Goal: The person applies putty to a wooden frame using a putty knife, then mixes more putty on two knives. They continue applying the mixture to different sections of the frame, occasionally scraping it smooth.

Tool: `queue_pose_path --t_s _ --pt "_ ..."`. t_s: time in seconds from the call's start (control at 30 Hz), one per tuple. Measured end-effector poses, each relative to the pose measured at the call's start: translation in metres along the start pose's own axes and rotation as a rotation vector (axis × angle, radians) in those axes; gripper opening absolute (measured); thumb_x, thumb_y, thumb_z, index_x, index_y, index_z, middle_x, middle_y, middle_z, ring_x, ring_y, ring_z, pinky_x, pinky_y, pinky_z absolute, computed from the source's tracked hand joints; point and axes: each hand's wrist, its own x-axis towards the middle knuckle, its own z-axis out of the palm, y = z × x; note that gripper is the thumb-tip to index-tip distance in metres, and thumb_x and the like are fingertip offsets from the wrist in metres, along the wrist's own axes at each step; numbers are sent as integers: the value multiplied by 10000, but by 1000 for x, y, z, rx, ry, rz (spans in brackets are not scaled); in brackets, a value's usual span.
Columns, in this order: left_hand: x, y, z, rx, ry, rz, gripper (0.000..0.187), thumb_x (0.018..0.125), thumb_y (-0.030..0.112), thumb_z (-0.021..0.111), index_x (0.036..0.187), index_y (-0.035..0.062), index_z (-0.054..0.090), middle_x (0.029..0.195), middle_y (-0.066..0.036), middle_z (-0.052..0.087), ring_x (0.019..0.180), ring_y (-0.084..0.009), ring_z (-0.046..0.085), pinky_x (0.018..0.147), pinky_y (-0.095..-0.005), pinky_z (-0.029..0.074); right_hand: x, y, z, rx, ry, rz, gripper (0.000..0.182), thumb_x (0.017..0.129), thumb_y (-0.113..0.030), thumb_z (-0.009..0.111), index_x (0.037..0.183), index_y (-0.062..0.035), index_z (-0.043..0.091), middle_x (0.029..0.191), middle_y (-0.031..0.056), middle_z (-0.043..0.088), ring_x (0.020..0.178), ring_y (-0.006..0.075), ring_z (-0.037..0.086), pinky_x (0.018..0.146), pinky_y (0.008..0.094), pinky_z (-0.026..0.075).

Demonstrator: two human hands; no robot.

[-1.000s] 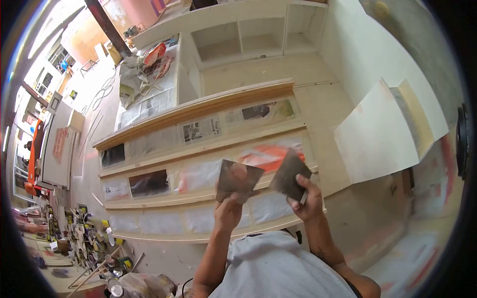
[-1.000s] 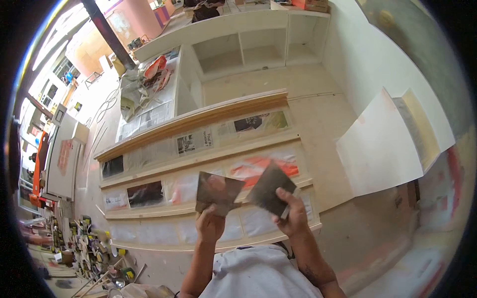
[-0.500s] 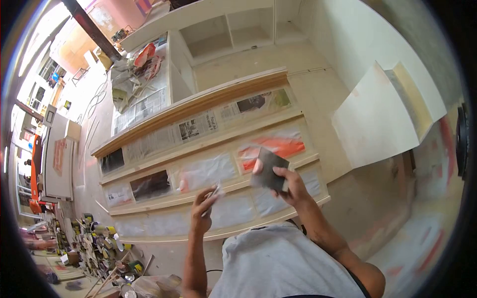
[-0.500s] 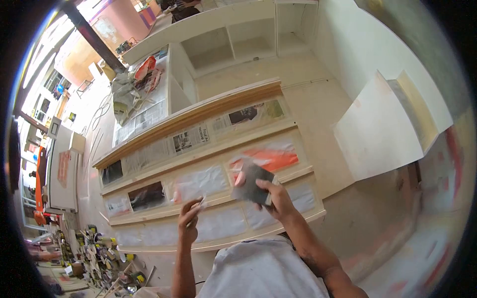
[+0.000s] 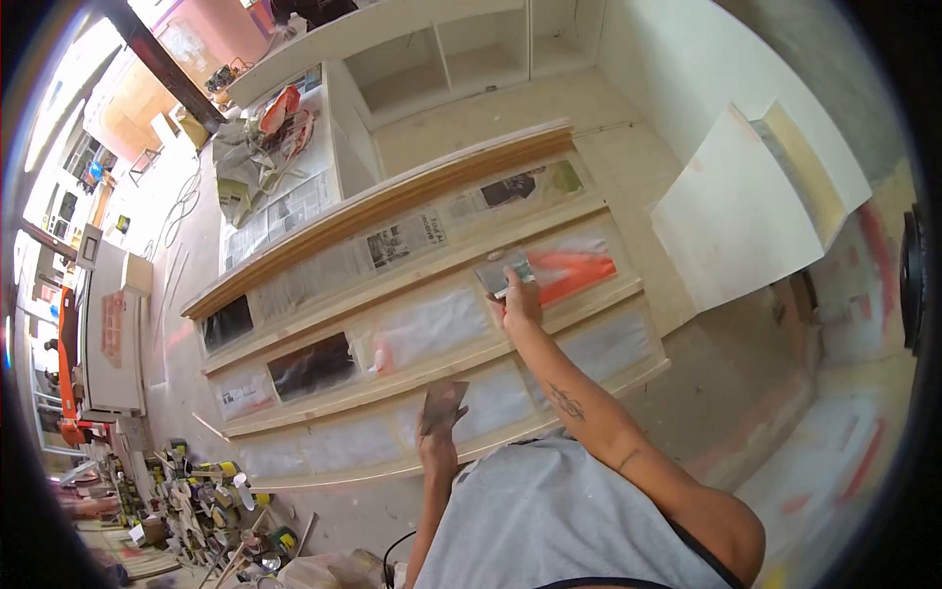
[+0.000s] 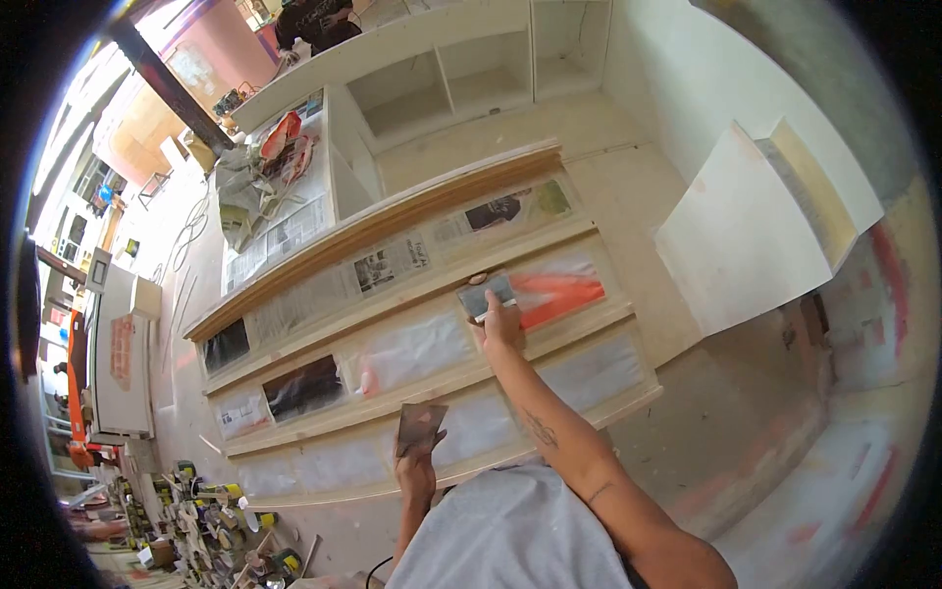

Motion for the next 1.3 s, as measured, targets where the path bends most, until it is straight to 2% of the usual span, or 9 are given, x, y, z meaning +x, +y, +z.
queue_pose_path --t_s 0.1,0.2,0.33,0.4,0.5,0.6,0.7,1.03,1.3 --pt "2 7 -11 6 67 -9 562 744 -42 430 1304 -16 456 1276 -181 537 1181 -350 539 977 -550 480 6 3 14 133 -13 22 280 879 -182 627 1078 12 597 907 110 651 713 223 657 529 370 552" --pt "6 6 -21 -41 52 -46 525 793 -4 482 1318 -5 485 1258 -168 563 1172 -306 552 961 -513 495 13 0 14 102 -127 -49 275 876 -194 629 1047 19 598 916 114 649 724 224 657 532 363 554" --pt "12 5 -19 -33 30 -77 553 772 -16 461 1324 -5 483 1261 -167 562 1165 -303 554 965 -511 491 20 8 -4 57 -46 -229 255 871 -192 621 1006 24 603 909 127 652 697 229 657 498 353 547" --pt "14 3 -18 -37 8 -81 577 745 -32 442 1319 -9 486 1251 -164 565 1157 -302 556 966 -509 491 17 5 -10 145 -16 -53 242 868 -181 608 976 36 607 919 137 654 660 238 654 460 341 539" --pt "15 1 -16 -26 11 -85 581 734 -34 431 1312 -13 493 1250 -164 566 1158 -304 557 963 -511 493 19 -6 -3 75 4 -12 251 869 -177 592 1007 33 597 901 146 656 623 243 655 436 325 545" --pt "17 1 -18 9 11 -85 574 731 -34 425 1300 -16 502 1257 -165 564 1163 -306 555 959 -512 494 22 -15 6 33 -60 -114 263 873 -180 588 1027 33 583 870 148 656 614 243 659 449 318 564" --pt "14 3 -19 5 29 -62 568 730 -32 422 1293 -17 505 1251 -171 569 1159 -311 556 952 -510 498 19 -20 -3 149 -63 -105 225 865 -147 613 1045 -17 573 899 100 654 684 234 657 469 331 556" --pt "1 -4 -3 -15 103 -38 521 757 -25 421 1269 -22 517 1234 -160 586 1119 -322 591 933 -532 516 36 -37 -13 92 -180 -97 197 845 -122 590 1034 -66 582 913 88 646 727 225 662 503 363 566" --pt "1 -18 7 -347 123 -132 552 749 -10 443 1298 25 494 1251 -121 574 1140 -315 574 957 -552 491 65 -43 -29 178 -158 -28 247 825 -114 591 1055 -50 528 932 113 636 798 253 669 522 388 590"
